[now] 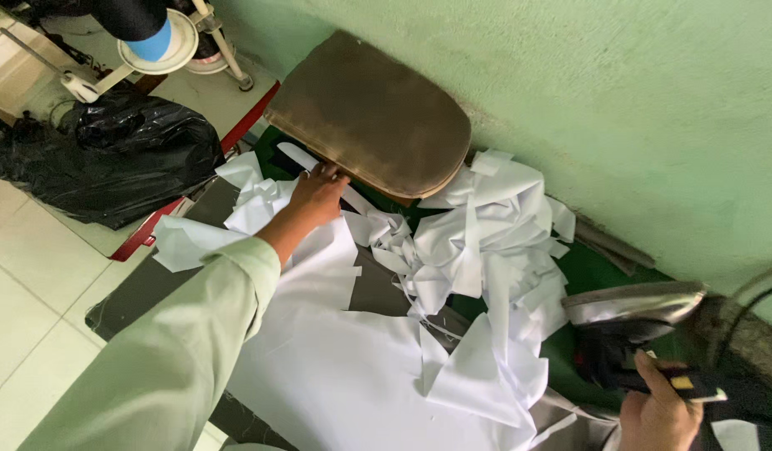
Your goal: The person cuts a white fabric piece with scissors, then irons it on a table. They place a striped template on the fabric, cut along the template's edge, and remove the template. The person then cuts another white fabric piece and smooths it on the table.
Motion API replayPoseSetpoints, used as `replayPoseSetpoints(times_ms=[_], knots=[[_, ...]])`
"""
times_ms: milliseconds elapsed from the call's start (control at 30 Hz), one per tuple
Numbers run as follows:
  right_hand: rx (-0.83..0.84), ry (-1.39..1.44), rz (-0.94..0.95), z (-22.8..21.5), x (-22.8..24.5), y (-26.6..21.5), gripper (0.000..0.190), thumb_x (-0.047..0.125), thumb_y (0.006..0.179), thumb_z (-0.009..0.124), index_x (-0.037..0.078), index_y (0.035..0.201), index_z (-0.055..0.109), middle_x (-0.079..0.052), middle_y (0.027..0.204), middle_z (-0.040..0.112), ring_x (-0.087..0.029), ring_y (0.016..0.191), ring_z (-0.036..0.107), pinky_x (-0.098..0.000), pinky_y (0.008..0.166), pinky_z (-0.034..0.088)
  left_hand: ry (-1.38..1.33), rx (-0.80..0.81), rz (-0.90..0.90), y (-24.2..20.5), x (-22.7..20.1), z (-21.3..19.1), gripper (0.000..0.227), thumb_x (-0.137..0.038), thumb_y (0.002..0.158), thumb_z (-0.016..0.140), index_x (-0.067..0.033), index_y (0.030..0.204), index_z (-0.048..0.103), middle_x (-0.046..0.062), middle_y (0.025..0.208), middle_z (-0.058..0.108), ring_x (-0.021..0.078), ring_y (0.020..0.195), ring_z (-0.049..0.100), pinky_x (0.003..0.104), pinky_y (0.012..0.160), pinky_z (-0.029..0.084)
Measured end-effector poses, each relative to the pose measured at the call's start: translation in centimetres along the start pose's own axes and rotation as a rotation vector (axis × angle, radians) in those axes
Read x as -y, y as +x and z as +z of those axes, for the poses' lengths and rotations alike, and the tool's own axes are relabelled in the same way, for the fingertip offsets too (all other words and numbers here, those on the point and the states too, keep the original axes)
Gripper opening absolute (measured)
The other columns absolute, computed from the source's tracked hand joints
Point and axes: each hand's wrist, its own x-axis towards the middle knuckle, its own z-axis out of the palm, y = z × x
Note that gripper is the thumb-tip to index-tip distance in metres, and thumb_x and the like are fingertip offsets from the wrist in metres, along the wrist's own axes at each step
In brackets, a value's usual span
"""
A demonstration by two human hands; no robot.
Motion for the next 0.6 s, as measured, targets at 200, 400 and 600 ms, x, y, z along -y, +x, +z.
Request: replayPoseSetpoints(times_ms=[200,400,600], knots=[[-0.267,0.902,0.958,1.6,3.6,2.7,0.028,0.008,0.090,0.078,0.027,0.087,0.058,0.014,0.090,0.060,0.002,0.091,0.061,-0.0096,0.098,0.050,0.126,0.424,-0.114,2.0,0.2,-0.9,0.072,-0.030,0.081,0.073,-0.0380,0.148,0.048,0.011,0.154,0.035,0.0390,0.141,0.033,0.060,0.109,0.034],[0.016,0.114,0.027,0.8,-0.3,0.0,0.041,-0.020,0.095,0.062,-0.006,0.130,0.078,-0.020,0.117,0.066,-0.037,0.115,0.062,-0.0413,0.123,0.043,0.189,0.207,0.025,2.4,-1.3,-1.9,0.066,-0.016,0.068,0.076,-0.0234,0.131,0.059,0.011,0.148,0.054,0.0402,0.136,0.048,0.060,0.102,0.041],[-0.125,0.536,0.714,0.5,-0.6,-3.6,0.045,0.008,0.089,0.087,0.004,0.128,0.063,-0.014,0.122,0.070,-0.017,0.110,0.068,-0.0312,0.089,0.055,0.161,0.319,0.178,0.4,-0.3,-4.7,0.033,-0.035,0.083,0.075,-0.0153,0.109,0.070,0.009,0.128,0.056,0.0310,0.132,0.048,0.049,0.105,0.038]])
